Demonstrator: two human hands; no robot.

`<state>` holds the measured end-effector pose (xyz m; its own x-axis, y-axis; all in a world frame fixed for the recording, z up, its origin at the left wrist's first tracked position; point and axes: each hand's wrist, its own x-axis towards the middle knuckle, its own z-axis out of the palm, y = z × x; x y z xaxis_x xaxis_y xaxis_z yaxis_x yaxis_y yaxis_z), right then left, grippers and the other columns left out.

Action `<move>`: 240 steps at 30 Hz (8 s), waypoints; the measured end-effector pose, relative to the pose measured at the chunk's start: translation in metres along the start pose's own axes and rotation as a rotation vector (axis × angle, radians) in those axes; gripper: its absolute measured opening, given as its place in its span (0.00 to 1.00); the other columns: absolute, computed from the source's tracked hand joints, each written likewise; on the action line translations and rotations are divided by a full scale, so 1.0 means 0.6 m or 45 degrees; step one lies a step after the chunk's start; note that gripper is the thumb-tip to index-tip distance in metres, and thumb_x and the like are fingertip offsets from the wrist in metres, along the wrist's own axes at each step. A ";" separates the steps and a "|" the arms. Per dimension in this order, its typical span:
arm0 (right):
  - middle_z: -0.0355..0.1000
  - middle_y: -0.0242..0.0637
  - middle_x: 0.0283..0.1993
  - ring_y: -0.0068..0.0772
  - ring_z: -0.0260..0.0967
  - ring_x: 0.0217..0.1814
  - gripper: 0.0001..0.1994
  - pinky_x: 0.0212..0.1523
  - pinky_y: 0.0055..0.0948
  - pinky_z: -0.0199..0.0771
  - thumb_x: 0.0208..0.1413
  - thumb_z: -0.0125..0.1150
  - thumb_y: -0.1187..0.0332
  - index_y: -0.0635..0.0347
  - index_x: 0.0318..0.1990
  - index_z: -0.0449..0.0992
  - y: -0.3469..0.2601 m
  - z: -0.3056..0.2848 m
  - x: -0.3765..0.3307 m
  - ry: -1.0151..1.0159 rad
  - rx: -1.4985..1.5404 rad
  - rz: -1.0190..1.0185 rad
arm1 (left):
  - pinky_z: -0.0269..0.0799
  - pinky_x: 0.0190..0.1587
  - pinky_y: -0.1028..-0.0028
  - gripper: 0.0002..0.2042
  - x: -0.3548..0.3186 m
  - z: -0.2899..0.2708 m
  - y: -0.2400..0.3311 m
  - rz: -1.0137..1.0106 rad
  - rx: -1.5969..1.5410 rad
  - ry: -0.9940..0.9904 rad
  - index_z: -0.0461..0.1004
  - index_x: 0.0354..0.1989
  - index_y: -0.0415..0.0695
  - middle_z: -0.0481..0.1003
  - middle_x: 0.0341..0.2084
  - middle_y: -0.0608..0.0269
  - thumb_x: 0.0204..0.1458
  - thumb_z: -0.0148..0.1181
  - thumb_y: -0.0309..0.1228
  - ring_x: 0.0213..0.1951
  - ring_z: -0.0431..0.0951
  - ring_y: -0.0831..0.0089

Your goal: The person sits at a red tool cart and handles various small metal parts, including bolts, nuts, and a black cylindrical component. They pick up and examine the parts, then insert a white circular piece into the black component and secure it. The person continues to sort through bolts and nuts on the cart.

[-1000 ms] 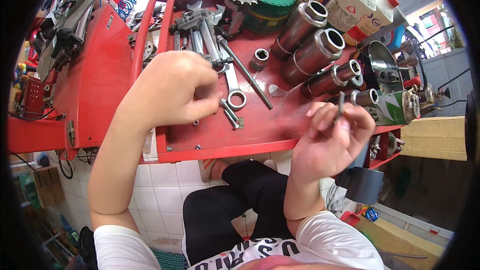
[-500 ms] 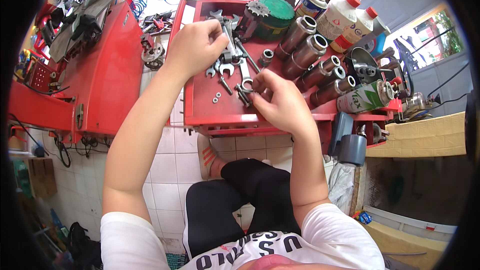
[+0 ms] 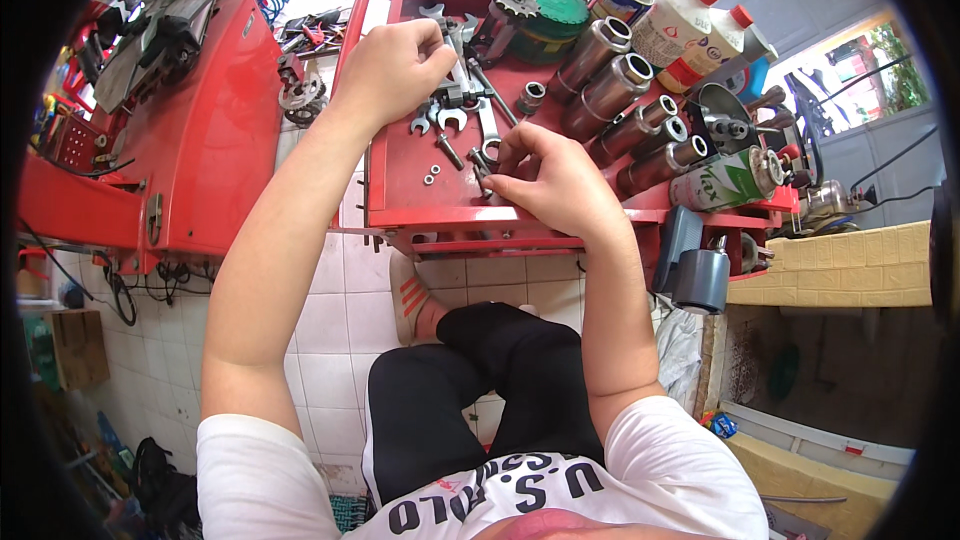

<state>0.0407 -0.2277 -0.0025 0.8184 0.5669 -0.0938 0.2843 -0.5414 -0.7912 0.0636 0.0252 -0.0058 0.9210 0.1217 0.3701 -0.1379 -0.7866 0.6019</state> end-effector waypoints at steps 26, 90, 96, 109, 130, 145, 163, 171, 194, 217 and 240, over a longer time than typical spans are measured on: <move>0.78 0.51 0.58 0.49 0.78 0.61 0.28 0.63 0.42 0.78 0.47 0.74 0.55 0.55 0.57 0.81 -0.099 -0.104 0.314 0.232 -1.145 -0.138 | 0.73 0.37 0.59 0.13 0.010 0.014 -0.023 0.073 -0.098 0.187 0.74 0.32 0.39 0.77 0.25 0.52 0.56 0.61 0.37 0.31 0.79 0.57; 0.83 0.52 0.43 0.45 0.84 0.44 0.31 0.45 0.37 0.86 0.50 0.74 0.48 0.73 0.47 0.83 -0.050 -0.261 0.206 -0.145 -1.026 0.283 | 0.76 0.41 0.55 0.13 0.015 0.013 -0.025 -0.118 -0.083 0.047 0.76 0.33 0.40 0.80 0.29 0.49 0.55 0.61 0.40 0.36 0.82 0.50; 0.83 0.50 0.45 0.41 0.86 0.40 0.24 0.39 0.35 0.90 0.54 0.73 0.57 0.74 0.47 0.82 -0.037 -0.291 0.198 -0.098 -0.794 0.436 | 0.75 0.39 0.57 0.12 0.020 0.018 -0.020 -0.123 -0.112 0.045 0.76 0.34 0.41 0.79 0.26 0.50 0.55 0.60 0.39 0.33 0.82 0.52; 0.85 0.46 0.39 0.41 0.87 0.37 0.17 0.38 0.37 0.90 0.57 0.71 0.63 0.73 0.44 0.84 -0.009 -0.328 0.194 -0.017 -0.566 0.553 | 0.70 0.31 0.65 0.12 0.016 0.025 -0.031 -0.019 -0.051 0.132 0.75 0.33 0.38 0.75 0.20 0.57 0.57 0.61 0.36 0.24 0.76 0.67; 0.81 0.52 0.52 0.50 0.80 0.56 0.38 0.57 0.45 0.80 0.53 0.70 0.38 0.65 0.57 0.79 -0.083 -0.252 0.122 -0.284 -1.408 -0.028 | 0.71 0.32 0.62 0.12 0.018 0.017 -0.022 -0.071 -0.060 0.076 0.76 0.32 0.40 0.75 0.19 0.57 0.56 0.60 0.37 0.24 0.78 0.63; 0.83 0.53 0.47 0.49 0.82 0.51 0.31 0.53 0.41 0.83 0.45 0.78 0.51 0.66 0.53 0.84 -0.045 -0.271 0.223 -0.153 -1.299 -0.051 | 0.74 0.34 0.62 0.12 0.019 0.020 -0.021 -0.069 -0.040 0.083 0.77 0.33 0.39 0.78 0.20 0.55 0.54 0.61 0.38 0.26 0.80 0.61; 0.82 0.52 0.51 0.50 0.82 0.53 0.20 0.51 0.47 0.85 0.51 0.76 0.62 0.62 0.49 0.83 -0.047 -0.258 0.194 0.242 -1.504 -0.328 | 0.75 0.38 0.60 0.13 0.022 0.021 -0.026 -0.076 -0.060 0.044 0.78 0.33 0.40 0.79 0.23 0.54 0.54 0.61 0.40 0.31 0.82 0.57; 0.82 0.41 0.52 0.47 0.80 0.55 0.21 0.52 0.48 0.83 0.50 0.75 0.62 0.54 0.53 0.83 -0.065 -0.145 0.185 -0.410 -1.434 -0.464 | 0.76 0.39 0.58 0.14 0.020 0.019 -0.027 -0.116 -0.071 0.029 0.78 0.33 0.41 0.80 0.25 0.52 0.53 0.60 0.41 0.32 0.83 0.54; 0.82 0.44 0.42 0.51 0.81 0.48 0.12 0.46 0.47 0.83 0.51 0.70 0.63 0.56 0.42 0.85 -0.016 -0.159 0.145 -0.559 -1.630 -0.224 | 0.77 0.43 0.57 0.14 0.020 0.018 -0.027 -0.159 -0.028 0.015 0.79 0.34 0.42 0.82 0.28 0.50 0.53 0.62 0.42 0.37 0.84 0.51; 0.83 0.54 0.43 0.56 0.84 0.44 0.17 0.45 0.49 0.84 0.61 0.55 0.64 0.68 0.49 0.79 0.030 -0.048 0.130 -0.069 -1.238 -0.171 | 0.78 0.45 0.59 0.14 0.022 0.025 -0.028 -0.135 -0.032 0.003 0.79 0.36 0.43 0.82 0.29 0.51 0.54 0.61 0.42 0.37 0.84 0.53; 0.81 0.53 0.52 0.54 0.79 0.56 0.28 0.55 0.44 0.78 0.65 0.60 0.47 0.65 0.56 0.79 0.477 0.217 -0.197 -0.924 -0.531 0.266 | 0.72 0.28 0.68 0.11 0.028 0.039 -0.054 0.101 -0.022 0.102 0.76 0.31 0.40 0.74 0.18 0.63 0.59 0.59 0.36 0.21 0.75 0.74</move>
<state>-0.0396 -0.3686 -0.2966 0.3931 0.6099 -0.6881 0.4400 -0.7819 -0.4417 0.0920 0.0386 -0.0353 0.8749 0.1079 0.4721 -0.2163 -0.7852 0.5802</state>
